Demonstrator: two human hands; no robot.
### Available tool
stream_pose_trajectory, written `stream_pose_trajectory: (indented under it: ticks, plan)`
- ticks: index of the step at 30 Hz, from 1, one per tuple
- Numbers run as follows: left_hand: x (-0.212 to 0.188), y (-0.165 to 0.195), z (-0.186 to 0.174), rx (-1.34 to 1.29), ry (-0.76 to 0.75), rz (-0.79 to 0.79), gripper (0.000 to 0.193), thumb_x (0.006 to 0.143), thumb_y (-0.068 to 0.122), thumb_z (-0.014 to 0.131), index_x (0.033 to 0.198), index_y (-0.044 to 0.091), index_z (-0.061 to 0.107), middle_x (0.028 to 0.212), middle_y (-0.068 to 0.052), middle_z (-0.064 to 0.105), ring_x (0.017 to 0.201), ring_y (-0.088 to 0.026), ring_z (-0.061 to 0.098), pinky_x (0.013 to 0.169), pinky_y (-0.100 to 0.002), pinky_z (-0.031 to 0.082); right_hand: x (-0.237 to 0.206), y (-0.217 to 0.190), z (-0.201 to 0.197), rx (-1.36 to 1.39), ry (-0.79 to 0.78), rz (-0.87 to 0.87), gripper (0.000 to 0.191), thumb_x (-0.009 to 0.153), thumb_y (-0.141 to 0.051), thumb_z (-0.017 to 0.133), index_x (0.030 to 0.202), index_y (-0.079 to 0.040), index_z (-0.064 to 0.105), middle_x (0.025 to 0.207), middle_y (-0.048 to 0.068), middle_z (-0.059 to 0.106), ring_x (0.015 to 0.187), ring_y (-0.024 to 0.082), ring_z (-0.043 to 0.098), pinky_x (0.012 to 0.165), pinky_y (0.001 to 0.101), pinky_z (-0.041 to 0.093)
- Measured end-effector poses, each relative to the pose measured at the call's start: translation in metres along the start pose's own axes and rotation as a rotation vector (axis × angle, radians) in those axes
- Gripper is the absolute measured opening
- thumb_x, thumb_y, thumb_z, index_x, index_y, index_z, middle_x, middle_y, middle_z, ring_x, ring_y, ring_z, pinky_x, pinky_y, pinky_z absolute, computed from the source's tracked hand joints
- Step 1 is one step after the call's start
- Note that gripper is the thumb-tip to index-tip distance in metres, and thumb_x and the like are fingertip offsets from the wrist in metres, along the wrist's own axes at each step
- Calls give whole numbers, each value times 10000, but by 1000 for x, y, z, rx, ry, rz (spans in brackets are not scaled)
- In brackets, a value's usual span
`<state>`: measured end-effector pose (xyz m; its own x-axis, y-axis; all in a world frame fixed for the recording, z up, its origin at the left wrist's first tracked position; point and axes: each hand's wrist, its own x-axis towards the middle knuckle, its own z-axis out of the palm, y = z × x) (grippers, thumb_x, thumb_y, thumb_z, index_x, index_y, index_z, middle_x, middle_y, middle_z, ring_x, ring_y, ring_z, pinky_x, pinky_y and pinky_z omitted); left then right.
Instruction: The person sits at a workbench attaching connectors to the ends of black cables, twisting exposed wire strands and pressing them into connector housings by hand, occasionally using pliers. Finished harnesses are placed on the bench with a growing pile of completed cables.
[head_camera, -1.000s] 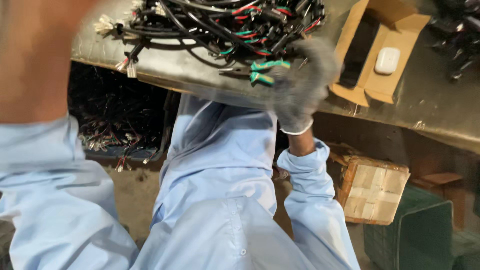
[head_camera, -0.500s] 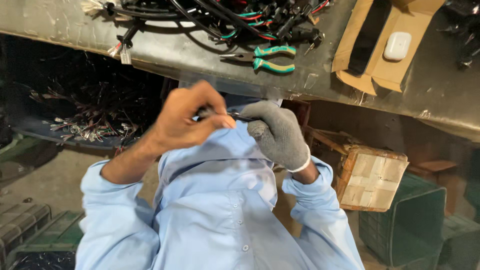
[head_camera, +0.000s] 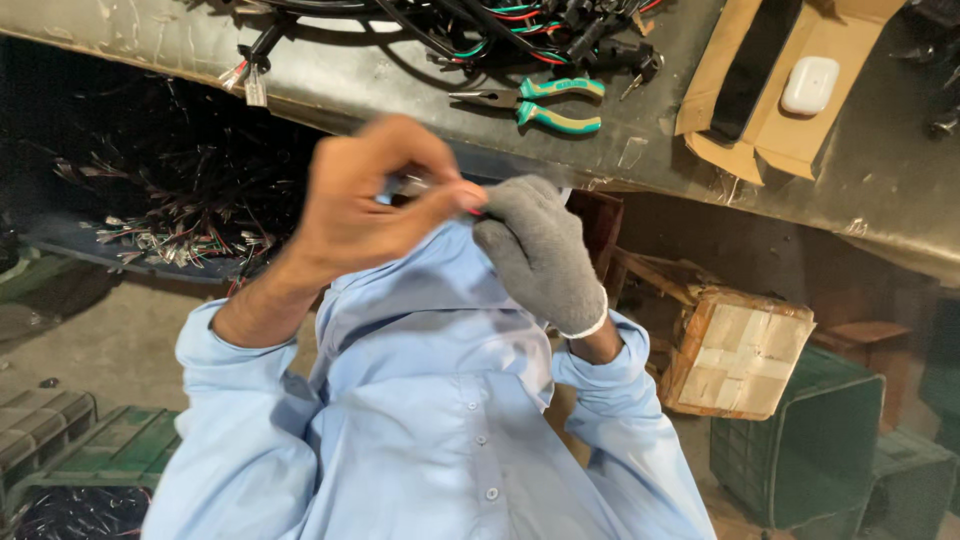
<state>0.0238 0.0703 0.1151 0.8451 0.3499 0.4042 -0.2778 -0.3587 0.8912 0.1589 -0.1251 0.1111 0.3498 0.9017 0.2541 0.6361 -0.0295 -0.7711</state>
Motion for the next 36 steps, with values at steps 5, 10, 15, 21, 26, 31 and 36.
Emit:
stream_pose_trajectory:
  ticks: [5, 10, 15, 21, 26, 31, 36]
  plan:
    - [-6, 2, -6, -693, 425, -134, 409, 912, 290, 830, 1209, 156, 582, 946, -22, 688, 784, -92, 627, 690, -257, 537, 3, 20, 10, 335, 20, 278, 138, 1061, -144, 595, 1118, -23, 630, 983, 59, 683, 890, 130, 624, 816, 294, 531]
    - [-35, -27, 34, 69, -150, -142, 481, 921, 232, 793, 1313, 47, 586, 1249, -135, 643, 1189, -243, 580, 1035, -370, 449, -7, 38, 17, 869, 110, 462, 222, 1116, -234, 561, 1110, -16, 599, 1071, 76, 690, 837, 113, 639, 781, 285, 549]
    - [-68, -49, 59, -231, -45, -494, 356, 970, 175, 729, 1285, 47, 622, 1100, -93, 629, 1006, -280, 604, 920, -387, 490, -9, 39, 18, 697, 138, 488, 116, 1083, -75, 580, 1147, 13, 621, 1147, 87, 684, 977, 110, 650, 866, 284, 581]
    - [-66, -55, 61, 633, 94, 39, 327, 899, 162, 796, 1168, 85, 627, 1127, -56, 658, 979, -272, 598, 915, -451, 424, -9, 37, 18, 683, 193, 547, 118, 1023, 36, 577, 1113, 20, 651, 1093, 95, 726, 939, 129, 684, 865, 297, 598]
    - [-57, -53, 55, 229, -221, -312, 353, 941, 270, 774, 1187, 54, 643, 997, -119, 635, 933, -335, 588, 871, -443, 438, -8, 43, 16, 620, 184, 503, 155, 989, 65, 569, 1110, 21, 655, 1093, 85, 725, 956, 132, 686, 877, 296, 582]
    - [-55, -54, 62, 158, -168, -485, 323, 985, 320, 702, 1166, 60, 637, 905, -114, 691, 841, -326, 629, 762, -437, 477, -16, 38, 20, 502, 244, 337, 160, 989, 105, 611, 1111, 13, 658, 1111, 85, 715, 1028, 147, 676, 950, 304, 563]
    - [-59, -59, 67, 385, 1, -351, 337, 1008, 301, 696, 1205, 41, 613, 927, -105, 716, 802, -296, 645, 739, -435, 468, -26, 34, 25, 335, 111, 94, 170, 950, 95, 672, 1091, 9, 629, 1179, 127, 691, 1115, 208, 677, 993, 318, 548]
